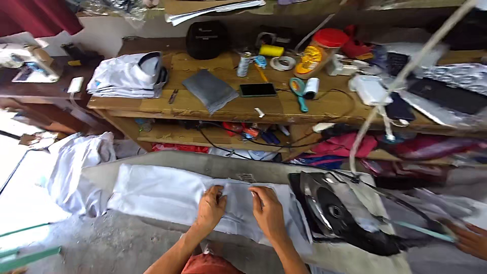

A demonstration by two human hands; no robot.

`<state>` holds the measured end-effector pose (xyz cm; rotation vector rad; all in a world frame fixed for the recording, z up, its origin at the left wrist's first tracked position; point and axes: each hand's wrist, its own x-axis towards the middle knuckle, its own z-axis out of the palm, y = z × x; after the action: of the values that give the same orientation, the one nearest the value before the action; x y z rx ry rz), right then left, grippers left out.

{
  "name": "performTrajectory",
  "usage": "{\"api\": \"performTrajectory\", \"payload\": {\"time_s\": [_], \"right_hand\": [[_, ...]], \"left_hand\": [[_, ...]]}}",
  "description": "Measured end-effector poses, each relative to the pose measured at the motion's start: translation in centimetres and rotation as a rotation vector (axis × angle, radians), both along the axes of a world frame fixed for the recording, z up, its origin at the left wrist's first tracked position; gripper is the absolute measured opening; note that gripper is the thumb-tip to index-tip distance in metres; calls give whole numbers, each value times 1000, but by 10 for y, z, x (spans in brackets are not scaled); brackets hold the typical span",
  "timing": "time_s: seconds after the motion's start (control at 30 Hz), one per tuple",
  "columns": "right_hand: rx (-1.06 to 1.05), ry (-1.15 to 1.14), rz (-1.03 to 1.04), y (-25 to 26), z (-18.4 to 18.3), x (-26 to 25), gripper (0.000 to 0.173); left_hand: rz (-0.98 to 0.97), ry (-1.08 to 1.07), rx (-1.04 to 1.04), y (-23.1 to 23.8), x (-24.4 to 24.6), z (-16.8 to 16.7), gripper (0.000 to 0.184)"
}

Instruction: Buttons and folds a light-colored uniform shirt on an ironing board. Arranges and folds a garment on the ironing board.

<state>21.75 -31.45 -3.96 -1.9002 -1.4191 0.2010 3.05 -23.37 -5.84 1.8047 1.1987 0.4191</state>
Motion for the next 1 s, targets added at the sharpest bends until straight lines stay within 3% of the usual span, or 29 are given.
{"api": "performTrajectory", "payload": {"time_s": [0.17,0.2,0.3,0.4,0.47,0.57,0.7,0.8,0.9,1.0], "right_hand": [[18,-109,277,52,-67,-62,46],[-41,-163,293,51,-77,-68,60],[-142,-284,290,49,-83,-72,94],[-178,-351,287,51,-78,-73,107],[-177,-382,277,50,-81,-72,110],[-154,-401,262,50,-88,-67,111],[-162,-285,236,47,-79,-65,111],[-76,-175,156,48,-53,-81,85],[7,250,132,40,-25,-127,55],[-165,806,150,28,-33,-169,46]], "left_hand": [[236,149,449,20,-83,-14,26],[273,224,501,30,-114,-19,26],[323,444,544,60,-217,-34,31],[372,525,568,80,-284,-24,31],[483,544,431,89,-302,-11,47],[573,576,59,108,-309,4,83],[427,586,-198,130,-304,10,76],[302,475,-187,136,-312,15,65],[316,214,-281,125,-314,50,59],[355,-107,-404,115,-294,102,48]]}}
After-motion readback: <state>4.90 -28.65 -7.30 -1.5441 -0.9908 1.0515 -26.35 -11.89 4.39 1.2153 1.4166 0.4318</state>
